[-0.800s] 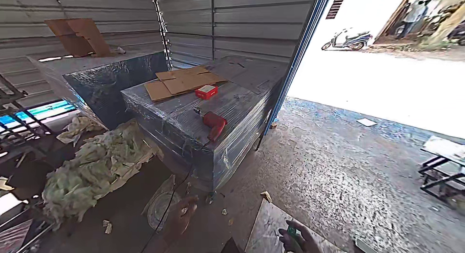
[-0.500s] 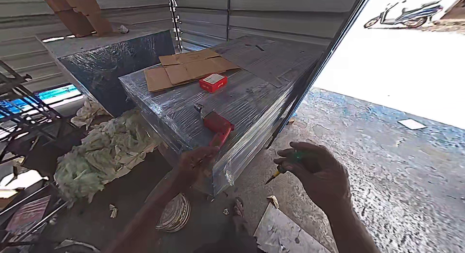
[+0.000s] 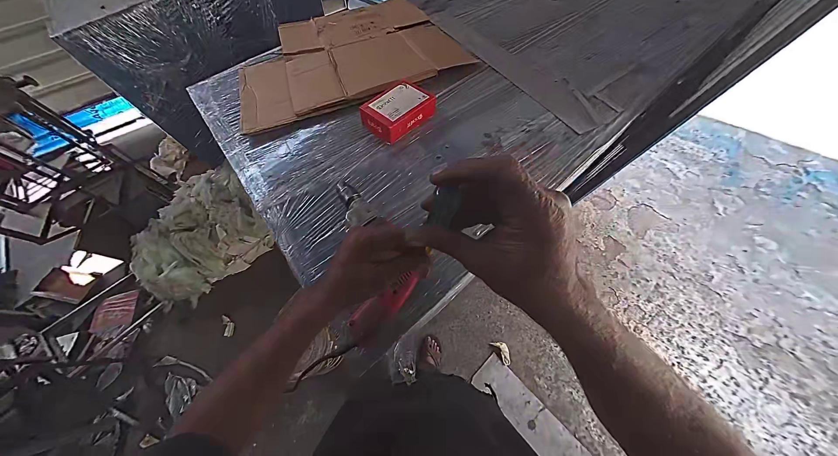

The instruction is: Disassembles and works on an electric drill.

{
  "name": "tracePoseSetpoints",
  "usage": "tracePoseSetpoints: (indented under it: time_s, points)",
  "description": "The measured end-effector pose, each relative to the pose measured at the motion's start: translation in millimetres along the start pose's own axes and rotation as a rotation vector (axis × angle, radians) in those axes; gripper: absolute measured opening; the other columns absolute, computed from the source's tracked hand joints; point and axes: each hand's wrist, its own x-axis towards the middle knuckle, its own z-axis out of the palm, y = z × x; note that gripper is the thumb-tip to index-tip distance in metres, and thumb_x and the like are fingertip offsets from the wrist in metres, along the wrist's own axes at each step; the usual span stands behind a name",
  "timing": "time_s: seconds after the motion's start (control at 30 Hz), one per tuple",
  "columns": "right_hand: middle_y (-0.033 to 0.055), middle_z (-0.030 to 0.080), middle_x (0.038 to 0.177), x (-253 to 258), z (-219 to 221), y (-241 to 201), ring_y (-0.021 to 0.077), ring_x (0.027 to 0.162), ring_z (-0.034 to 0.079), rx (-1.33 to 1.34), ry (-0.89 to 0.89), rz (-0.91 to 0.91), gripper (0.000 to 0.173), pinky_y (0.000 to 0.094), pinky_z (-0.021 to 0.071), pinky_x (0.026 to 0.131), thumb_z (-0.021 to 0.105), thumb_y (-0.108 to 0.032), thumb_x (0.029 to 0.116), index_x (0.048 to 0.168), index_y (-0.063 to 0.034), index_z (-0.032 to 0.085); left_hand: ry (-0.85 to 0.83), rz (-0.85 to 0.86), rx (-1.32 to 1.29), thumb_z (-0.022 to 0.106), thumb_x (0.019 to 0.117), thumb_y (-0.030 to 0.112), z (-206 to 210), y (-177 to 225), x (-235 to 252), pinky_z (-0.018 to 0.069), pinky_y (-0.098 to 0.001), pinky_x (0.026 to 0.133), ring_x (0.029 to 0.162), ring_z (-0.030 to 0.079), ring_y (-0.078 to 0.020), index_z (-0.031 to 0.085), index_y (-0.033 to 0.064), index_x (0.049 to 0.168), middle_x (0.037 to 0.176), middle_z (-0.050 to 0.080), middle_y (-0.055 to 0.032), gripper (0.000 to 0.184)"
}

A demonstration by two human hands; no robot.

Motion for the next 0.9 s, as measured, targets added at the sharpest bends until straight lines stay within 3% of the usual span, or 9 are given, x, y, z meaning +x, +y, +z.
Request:
tracePoseSetpoints:
  time_s: [0.17,0.27,0.47,0.67,0.9]
  points:
    - [0.0036,0.073,0.11,-4.5,7.7,25.7,0.0098,0.091,0.073,-0.051,-0.052,0.013,0.048,0.0271,0.0667,0.076,0.085,-0.013,0.0848,0.127,-0.0012,0.066,-0.031,-0.018,-0.057,0.074,0.0942,0.011,3.5,-33.4,2.9,0.0634,-0.0277,0.083,0.091,0.072,-0.006,0.072,0.0055,0.106,0.097,0.075,0.0011,0.013]
    - [0.0025,0.072,0.11,-6.6,8.2,31.5,0.0075,0.093,0.072,-0.091,-0.099,0.039,0.042,0.0252,0.0655,0.078,0.08,-0.015,0.0902,0.129,-0.0036,0.067,-0.092,-0.031,-0.099,0.069,0.0978,0.01,3.5,-43.6,4.1,0.0614,-0.024,0.081,0.09,0.071,-0.0039,0.072,0.0031,0.103,0.096,0.075,0.0004,0.009]
    - [0.0006,0.072,0.11,-9.3,9.2,28.7,0.0077,0.093,0.073,-0.082,-0.099,0.091,0.04,0.0265,0.0666,0.08,0.081,-0.011,0.0892,0.127,-0.0035,0.067,-0.164,-0.012,-0.072,0.068,0.0987,0.011,-2.3,-50.6,5.5,0.0609,-0.0224,0.082,0.09,0.071,-0.0028,0.074,0.0018,0.103,0.097,0.076,-0.0009,0.012]
    - [0.0025,0.073,0.117,-11.7,13.7,31.0,0.0064,0.1,0.072,-0.11,-0.149,0.119,0.038,0.0242,0.0648,0.083,0.07,-0.009,0.0954,0.132,-0.0004,0.062,-0.155,-0.009,-0.028,0.07,0.0975,0.014,-4.0,-52.7,5.6,0.059,-0.0183,0.076,0.083,0.069,0.0011,0.074,0.0039,0.102,0.094,0.075,0.0016,0.011]
    - [0.0032,0.072,0.121,-14.2,13.4,33.4,0.008,0.105,0.071,-0.077,-0.182,0.12,0.039,0.0255,0.0644,0.087,0.065,-0.006,0.0954,0.134,-0.0007,0.061,-0.136,-0.038,0.008,0.07,0.0977,0.016,-1.6,-55.0,6.0,0.0576,-0.0181,0.073,0.08,0.067,0.0019,0.074,0.0062,0.102,0.092,0.075,0.0031,0.012]
